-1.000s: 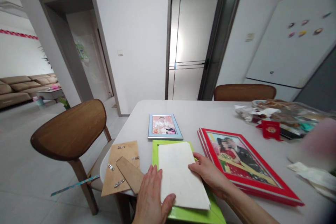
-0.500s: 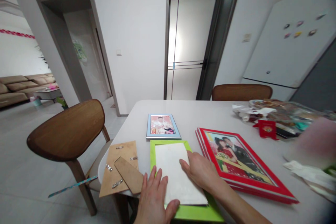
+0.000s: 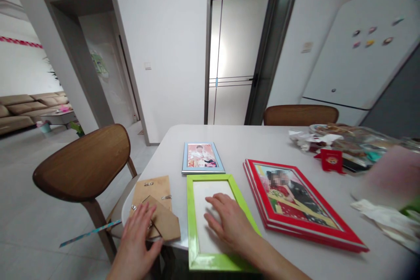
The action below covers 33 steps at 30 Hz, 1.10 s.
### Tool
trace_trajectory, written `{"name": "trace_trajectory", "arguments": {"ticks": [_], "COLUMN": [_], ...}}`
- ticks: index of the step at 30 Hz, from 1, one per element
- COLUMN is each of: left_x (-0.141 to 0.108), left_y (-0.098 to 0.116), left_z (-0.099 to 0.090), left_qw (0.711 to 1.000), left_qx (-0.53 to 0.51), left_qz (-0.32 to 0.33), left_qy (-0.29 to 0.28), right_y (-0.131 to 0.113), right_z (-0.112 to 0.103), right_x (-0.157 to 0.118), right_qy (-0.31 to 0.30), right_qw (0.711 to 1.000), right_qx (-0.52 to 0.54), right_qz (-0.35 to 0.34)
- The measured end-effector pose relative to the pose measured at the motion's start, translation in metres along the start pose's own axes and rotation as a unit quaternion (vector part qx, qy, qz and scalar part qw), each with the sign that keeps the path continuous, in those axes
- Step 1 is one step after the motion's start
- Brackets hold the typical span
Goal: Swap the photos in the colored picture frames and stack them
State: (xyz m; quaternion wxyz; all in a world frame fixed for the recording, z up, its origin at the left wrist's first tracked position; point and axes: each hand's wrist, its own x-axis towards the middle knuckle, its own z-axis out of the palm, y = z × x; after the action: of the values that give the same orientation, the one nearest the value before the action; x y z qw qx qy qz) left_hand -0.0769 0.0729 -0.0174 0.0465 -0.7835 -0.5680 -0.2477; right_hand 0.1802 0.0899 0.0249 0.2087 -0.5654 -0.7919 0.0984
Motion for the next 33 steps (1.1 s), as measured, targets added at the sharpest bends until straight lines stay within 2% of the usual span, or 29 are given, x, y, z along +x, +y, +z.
{"name": "trace_trajectory", "arguments": {"ticks": [3,5,9,13,16,18,20,23,25,28,33], "left_x": [-0.011,-0.016,-0.017,-0.01,-0.002,0.003,0.006,0.008,0.009,0.014,0.024], "left_y": [-0.041,-0.054,-0.057,-0.042,-0.017,0.005,0.028,0.059,0.074,0.088,0.096], "left_z": [0.004,0.009,0.014,-0.003,-0.022,-0.029,-0.026,-0.007,0.009,0.025,0.024], "left_qw": [0.998,0.998,0.999,0.992,0.985,0.982,0.979,0.973,0.971,0.974,0.981], "left_qx": [0.035,0.033,0.036,0.044,0.039,0.031,0.013,-0.022,-0.045,-0.071,-0.086], "left_qz": [-0.047,-0.048,-0.023,0.019,0.067,0.108,0.149,0.206,0.226,0.215,0.164], "left_qy": [-0.01,-0.002,0.034,0.114,0.156,0.153,0.136,0.1,0.069,0.019,-0.055], "right_y": [-0.038,-0.06,-0.083,-0.084,-0.074,-0.061,-0.042,-0.007,0.014,0.033,0.04], "right_z": [0.016,0.028,0.049,0.049,0.029,0.01,-0.008,-0.024,-0.026,-0.022,-0.01], "right_x": [0.005,0.012,0.026,0.028,0.018,0.003,-0.015,-0.045,-0.06,-0.07,-0.064], "right_qy": [-0.02,-0.03,-0.035,0.0,0.036,0.053,0.061,0.066,0.066,0.061,0.033], "right_qw": [0.997,0.995,0.996,0.991,0.981,0.98,0.985,0.993,0.996,0.998,0.999], "right_qx": [0.043,0.047,0.045,0.124,0.185,0.184,0.152,0.087,0.048,0.007,-0.012], "right_qz": [-0.057,-0.078,-0.075,-0.053,-0.044,-0.053,-0.058,-0.048,-0.031,0.004,0.022]}}
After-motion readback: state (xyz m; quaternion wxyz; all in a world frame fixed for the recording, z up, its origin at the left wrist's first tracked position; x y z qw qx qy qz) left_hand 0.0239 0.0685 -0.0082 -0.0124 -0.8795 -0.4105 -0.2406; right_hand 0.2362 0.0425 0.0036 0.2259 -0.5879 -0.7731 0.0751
